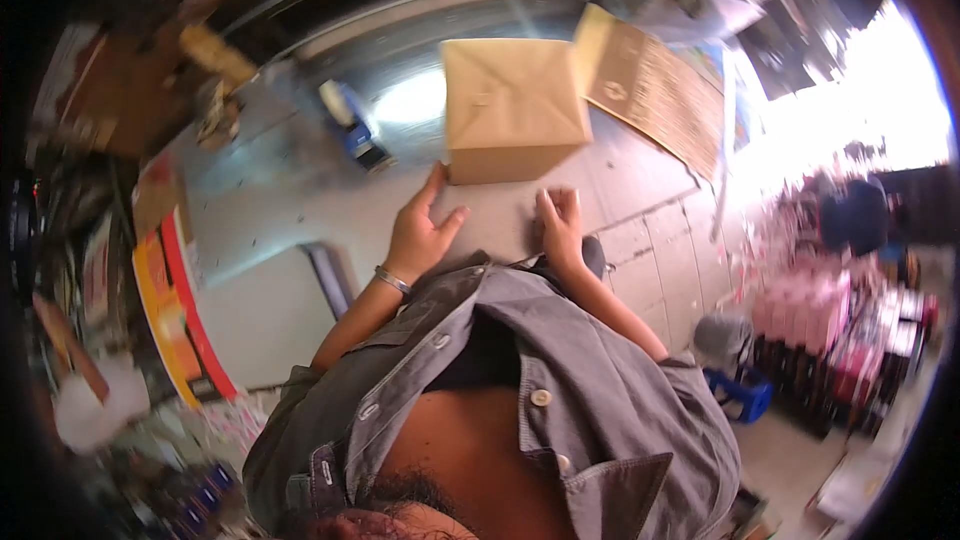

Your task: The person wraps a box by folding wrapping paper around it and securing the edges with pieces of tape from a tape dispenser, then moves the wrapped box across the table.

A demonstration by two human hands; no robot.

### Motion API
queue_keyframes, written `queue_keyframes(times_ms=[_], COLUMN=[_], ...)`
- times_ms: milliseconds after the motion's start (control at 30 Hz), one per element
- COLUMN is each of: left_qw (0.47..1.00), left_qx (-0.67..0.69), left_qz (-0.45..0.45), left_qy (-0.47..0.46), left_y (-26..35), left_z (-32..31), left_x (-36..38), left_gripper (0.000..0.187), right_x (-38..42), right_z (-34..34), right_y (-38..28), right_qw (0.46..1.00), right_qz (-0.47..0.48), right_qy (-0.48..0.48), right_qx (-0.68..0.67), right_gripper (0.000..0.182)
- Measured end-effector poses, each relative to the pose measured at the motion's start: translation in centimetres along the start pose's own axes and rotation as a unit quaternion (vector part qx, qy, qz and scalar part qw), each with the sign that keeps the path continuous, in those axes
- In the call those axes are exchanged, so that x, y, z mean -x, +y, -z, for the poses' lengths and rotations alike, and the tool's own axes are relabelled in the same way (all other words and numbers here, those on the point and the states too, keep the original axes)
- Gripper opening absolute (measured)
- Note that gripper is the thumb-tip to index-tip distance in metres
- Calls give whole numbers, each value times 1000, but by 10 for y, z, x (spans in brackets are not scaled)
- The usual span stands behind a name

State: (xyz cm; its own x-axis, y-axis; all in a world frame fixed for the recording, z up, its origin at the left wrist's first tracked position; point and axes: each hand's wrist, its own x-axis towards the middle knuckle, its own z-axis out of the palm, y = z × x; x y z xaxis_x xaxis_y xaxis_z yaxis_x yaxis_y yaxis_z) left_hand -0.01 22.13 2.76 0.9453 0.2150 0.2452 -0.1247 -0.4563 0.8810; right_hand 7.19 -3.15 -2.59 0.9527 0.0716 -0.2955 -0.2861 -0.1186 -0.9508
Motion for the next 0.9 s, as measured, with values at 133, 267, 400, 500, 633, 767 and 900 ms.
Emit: queue_keyframes(times_ms=[133,267,400,500,633,767,900], left_qw=[966,926,892,832,814,800,782], left_qx=[155,270,326,413,422,438,468], left_qz=[208,251,288,344,375,381,382], left_qy=[9,84,125,140,139,152,153], left_y=[-32,-50,-68,-69,-73,-84,-90], left_z=[13,22,32,46,62,66,65], left_x=[56,71,44,12,-13,-19,-22], left_gripper=[50,39,42,50,59,59,56], right_x=[12,14,-7,-46,-67,-65,-64], right_z=[-10,-96,-184,-238,-252,-256,-260], right_y=[13,-61,-77,-68,-68,-77,-85], right_qw=[952,907,930,956,958,955,965], right_qz=[99,209,222,189,121,123,74], right_qy=[-230,-301,-269,-198,-223,-219,-230], right_qx=[175,207,116,105,132,159,105], right_gripper=[44,59,78,66,44,31,21])
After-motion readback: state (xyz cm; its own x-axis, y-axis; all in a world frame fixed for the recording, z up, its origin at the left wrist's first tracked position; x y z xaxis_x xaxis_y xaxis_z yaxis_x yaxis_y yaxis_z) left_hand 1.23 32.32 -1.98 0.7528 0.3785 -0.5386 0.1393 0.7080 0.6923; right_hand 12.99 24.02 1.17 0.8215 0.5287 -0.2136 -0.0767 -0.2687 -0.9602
